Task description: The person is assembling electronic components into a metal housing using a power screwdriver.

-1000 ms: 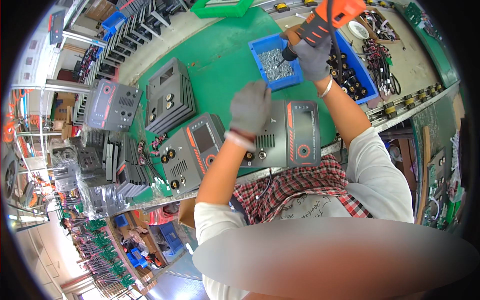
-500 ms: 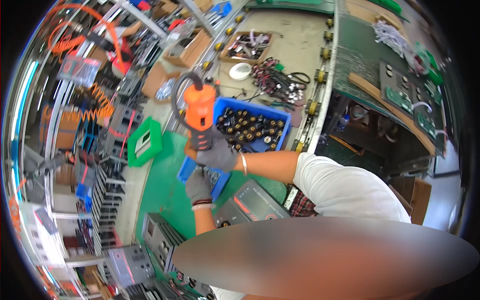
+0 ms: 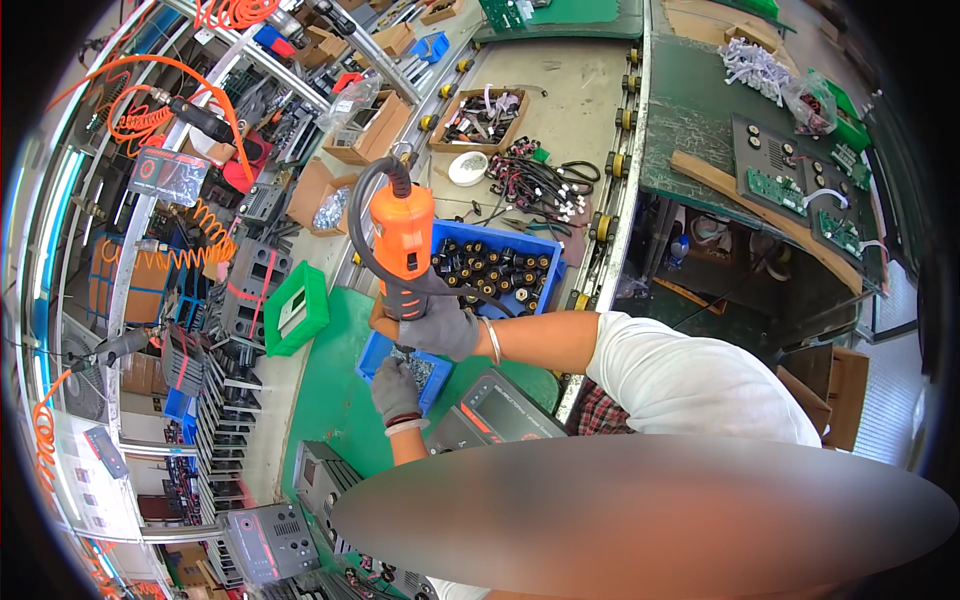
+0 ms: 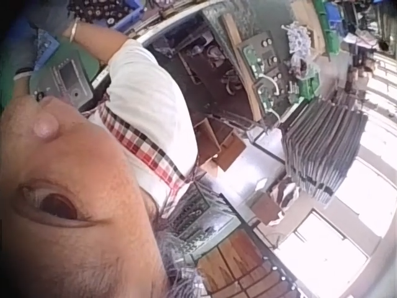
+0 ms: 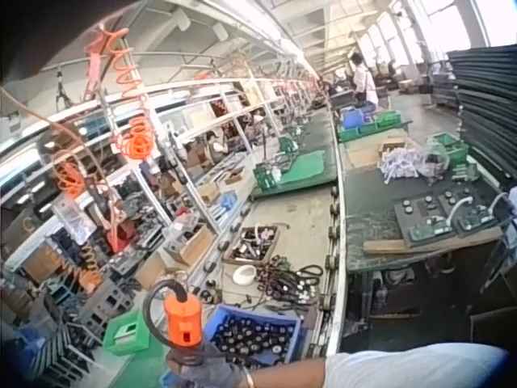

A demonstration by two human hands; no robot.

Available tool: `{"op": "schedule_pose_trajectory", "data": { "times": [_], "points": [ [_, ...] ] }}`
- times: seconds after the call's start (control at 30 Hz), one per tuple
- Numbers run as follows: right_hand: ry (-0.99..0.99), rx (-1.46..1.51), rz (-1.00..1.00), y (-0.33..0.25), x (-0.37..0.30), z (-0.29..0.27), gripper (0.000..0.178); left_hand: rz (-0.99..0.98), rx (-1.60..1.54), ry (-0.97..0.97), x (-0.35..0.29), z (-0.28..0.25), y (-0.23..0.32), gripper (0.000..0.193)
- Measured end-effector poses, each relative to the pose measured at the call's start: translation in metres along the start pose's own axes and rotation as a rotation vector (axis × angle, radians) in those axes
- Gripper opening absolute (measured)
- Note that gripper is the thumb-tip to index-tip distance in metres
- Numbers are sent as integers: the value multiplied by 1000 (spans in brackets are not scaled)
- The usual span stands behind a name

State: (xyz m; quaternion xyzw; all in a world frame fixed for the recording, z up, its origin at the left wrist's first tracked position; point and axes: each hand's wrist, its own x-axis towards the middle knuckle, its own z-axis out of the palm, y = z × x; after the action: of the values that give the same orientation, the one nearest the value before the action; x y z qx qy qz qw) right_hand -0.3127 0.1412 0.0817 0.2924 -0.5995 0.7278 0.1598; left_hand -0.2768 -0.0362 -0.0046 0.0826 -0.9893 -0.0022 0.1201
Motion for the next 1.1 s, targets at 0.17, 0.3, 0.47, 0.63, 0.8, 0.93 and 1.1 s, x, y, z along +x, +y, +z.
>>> {"op": "schedule_pose_trajectory", "data": {
  "times": [0.17,0.3,0.47,0.63,0.8,0.93,1.1],
  "points": [
    [50,244,-1,-23,-14,-2,23,30,-349,23,-45,-22,24,22],
    [-59,-145,-134,-39,-30,-6,10,-35,-459,128,-80,-40,34,24],
    [-157,358,46,-58,-49,-2,8,-119,-496,95,-120,-59,30,22],
    [-269,538,177,-75,-65,-1,8,-116,-511,155,-149,-63,27,20],
    [-309,466,159,-87,-80,5,9,-54,-571,193,-171,-69,25,17],
    [-345,562,210,-93,-88,10,9,-115,-647,120,-187,-74,23,15],
    [-416,515,156,-103,-92,14,14,-180,-792,38,-213,-79,24,15]
  ]
}}
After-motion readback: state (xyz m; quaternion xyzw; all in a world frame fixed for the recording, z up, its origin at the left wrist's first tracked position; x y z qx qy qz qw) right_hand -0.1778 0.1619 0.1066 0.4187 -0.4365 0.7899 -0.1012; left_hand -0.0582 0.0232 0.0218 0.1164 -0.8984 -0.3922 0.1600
